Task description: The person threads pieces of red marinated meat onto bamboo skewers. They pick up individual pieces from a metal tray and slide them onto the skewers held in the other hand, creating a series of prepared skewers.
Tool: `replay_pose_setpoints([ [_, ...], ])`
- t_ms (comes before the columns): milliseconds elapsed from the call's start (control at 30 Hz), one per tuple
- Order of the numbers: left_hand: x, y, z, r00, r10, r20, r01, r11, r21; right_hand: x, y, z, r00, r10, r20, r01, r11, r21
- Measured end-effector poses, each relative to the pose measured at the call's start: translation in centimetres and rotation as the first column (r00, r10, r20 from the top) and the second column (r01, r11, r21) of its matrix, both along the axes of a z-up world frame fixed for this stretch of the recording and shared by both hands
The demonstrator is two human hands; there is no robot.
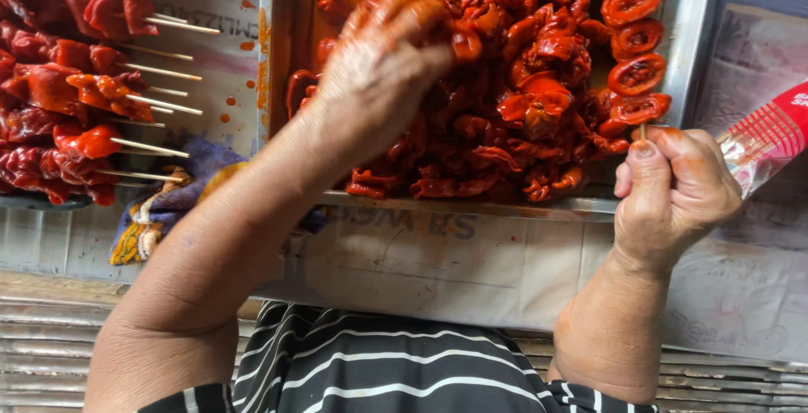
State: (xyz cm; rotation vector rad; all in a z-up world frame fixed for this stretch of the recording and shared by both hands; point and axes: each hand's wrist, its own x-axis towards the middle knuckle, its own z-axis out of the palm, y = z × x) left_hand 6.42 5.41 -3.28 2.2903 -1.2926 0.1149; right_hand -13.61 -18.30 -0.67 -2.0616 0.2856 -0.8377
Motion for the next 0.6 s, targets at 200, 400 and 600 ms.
replay_pose_setpoints([
  [200, 5.6, 1.0, -0.1, 0.978, 0.187, 0.091, -0.193, 0.979, 0.062, -0.4, -0.3, 0.2, 1.0, -0.008, -0.001, 0.008, 1.0, 0.014],
  [400, 2.8, 4.5, 2.8, 0.952, 0.258, 0.167, -0.213, 0.945, -0.249, -0.8, -0.6, 0.0, 1.0, -0.018, 0.014, 0.018, 1.0, 0.025],
  [600, -1.2, 5.8, 5.9, 1.0, 0.017, 0.003, -0.015, 0.945, -0.326, -0.3, 0.2, 0.4, 1.0, -0.02, 0.003, 0.02, 0.999, 0.036],
])
